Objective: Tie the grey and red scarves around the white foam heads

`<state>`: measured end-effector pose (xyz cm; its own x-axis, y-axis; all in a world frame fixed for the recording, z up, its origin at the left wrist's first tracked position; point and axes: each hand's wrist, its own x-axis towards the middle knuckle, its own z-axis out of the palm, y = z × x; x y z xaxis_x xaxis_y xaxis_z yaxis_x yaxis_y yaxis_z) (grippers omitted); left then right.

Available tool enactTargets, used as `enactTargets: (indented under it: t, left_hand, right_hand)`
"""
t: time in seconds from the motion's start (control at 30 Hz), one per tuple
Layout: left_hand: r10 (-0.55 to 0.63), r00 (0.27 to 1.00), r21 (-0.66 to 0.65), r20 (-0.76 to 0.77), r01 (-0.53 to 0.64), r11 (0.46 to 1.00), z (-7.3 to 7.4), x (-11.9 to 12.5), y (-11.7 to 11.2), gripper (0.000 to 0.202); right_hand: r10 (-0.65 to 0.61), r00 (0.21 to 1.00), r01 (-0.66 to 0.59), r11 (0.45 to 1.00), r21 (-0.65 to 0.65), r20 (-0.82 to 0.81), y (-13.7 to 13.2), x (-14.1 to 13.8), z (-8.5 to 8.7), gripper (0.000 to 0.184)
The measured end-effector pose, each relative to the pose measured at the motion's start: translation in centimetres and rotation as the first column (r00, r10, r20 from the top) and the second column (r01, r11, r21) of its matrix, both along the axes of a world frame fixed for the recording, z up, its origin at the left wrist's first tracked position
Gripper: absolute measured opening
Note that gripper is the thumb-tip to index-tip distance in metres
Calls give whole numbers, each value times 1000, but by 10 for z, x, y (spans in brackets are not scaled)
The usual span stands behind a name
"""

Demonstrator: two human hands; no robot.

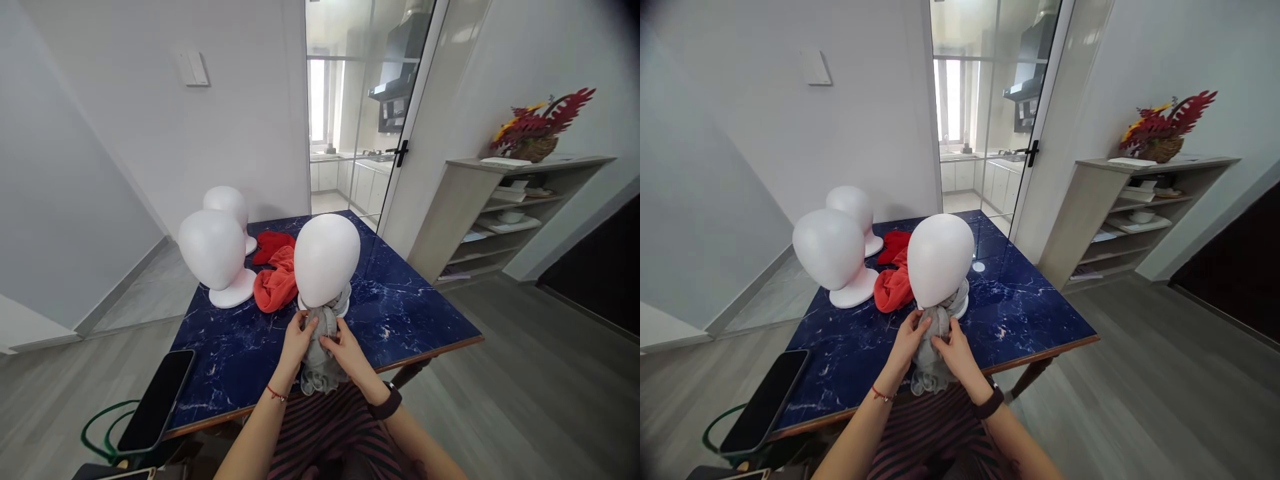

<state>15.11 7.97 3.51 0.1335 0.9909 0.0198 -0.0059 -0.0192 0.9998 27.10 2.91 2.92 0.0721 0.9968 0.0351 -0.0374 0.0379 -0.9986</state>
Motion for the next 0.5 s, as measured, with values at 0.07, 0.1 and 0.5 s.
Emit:
enactTargets:
  t: [0.07,0.1,0.5]
  left_hand:
    - [8,998,-18,65,-7,1000,4,-3,-1,38]
    - [12,996,-38,93,-8,999,4,-4,-2,41]
    - [112,993,75,-47,-108,991,-5,-11,35,60]
  right_hand:
    - [174,982,-173,985,20,-70,-10,-2,9,48]
    - [248,966,-246,969,32,-73,-14,-1,12,50]
    - [-461,671,319,887,335,580,66,64,-30,25]
